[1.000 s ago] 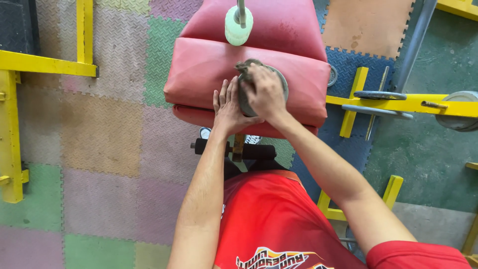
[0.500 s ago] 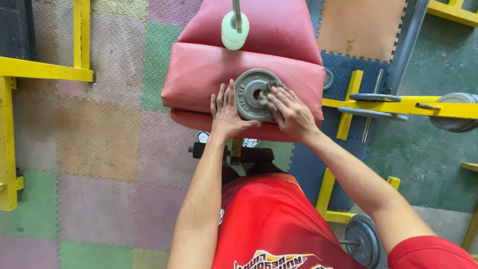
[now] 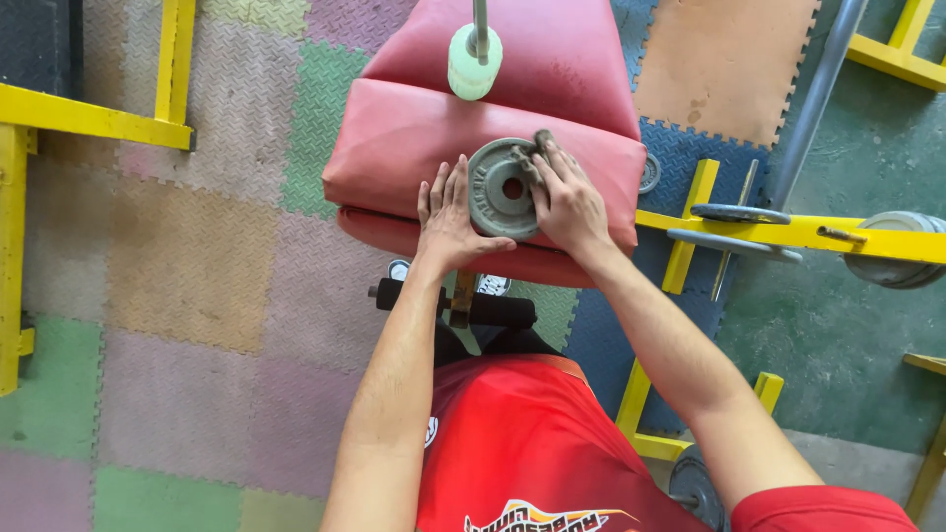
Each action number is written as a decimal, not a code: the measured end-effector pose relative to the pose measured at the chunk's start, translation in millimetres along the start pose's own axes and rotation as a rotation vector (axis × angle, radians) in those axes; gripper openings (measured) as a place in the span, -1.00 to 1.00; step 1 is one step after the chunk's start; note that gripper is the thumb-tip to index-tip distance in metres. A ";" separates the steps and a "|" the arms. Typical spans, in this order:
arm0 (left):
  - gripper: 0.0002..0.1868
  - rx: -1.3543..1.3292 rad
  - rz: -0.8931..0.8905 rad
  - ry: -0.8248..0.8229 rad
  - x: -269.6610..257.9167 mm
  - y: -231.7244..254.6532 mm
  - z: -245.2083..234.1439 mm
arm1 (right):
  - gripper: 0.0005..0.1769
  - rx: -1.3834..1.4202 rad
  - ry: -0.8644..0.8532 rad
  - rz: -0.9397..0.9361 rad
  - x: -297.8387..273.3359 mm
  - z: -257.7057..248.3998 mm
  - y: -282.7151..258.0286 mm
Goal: Cleaning gym weight plates by spraying them with solution and wiping them with a rag on a bench.
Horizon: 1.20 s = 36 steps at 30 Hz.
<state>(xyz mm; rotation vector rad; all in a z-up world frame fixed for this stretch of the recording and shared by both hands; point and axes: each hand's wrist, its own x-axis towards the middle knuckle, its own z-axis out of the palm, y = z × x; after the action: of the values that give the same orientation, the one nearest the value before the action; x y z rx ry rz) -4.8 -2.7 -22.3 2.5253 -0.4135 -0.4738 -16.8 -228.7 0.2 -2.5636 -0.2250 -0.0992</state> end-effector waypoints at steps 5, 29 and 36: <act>0.64 -0.014 0.044 0.034 -1.6 14.2 -11.8 | -0.58 -0.095 0.099 0.075 -34.7 -12.7 -19.2; -0.52 0.063 0.619 0.176 17.6 41.6 -68.3 | -0.49 -0.032 0.205 0.464 -75.6 30.7 -29.2; -0.72 -0.742 0.211 0.146 -4.2 66.8 -91.1 | -0.39 0.238 0.182 0.389 -78.1 -1.5 -67.7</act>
<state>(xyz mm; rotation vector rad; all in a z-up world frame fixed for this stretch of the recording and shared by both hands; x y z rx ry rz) 15.9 -14.8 88.1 1.7635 -0.3578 -0.2847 -105.8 -184.2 28.0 -2.2962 0.3130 -0.1480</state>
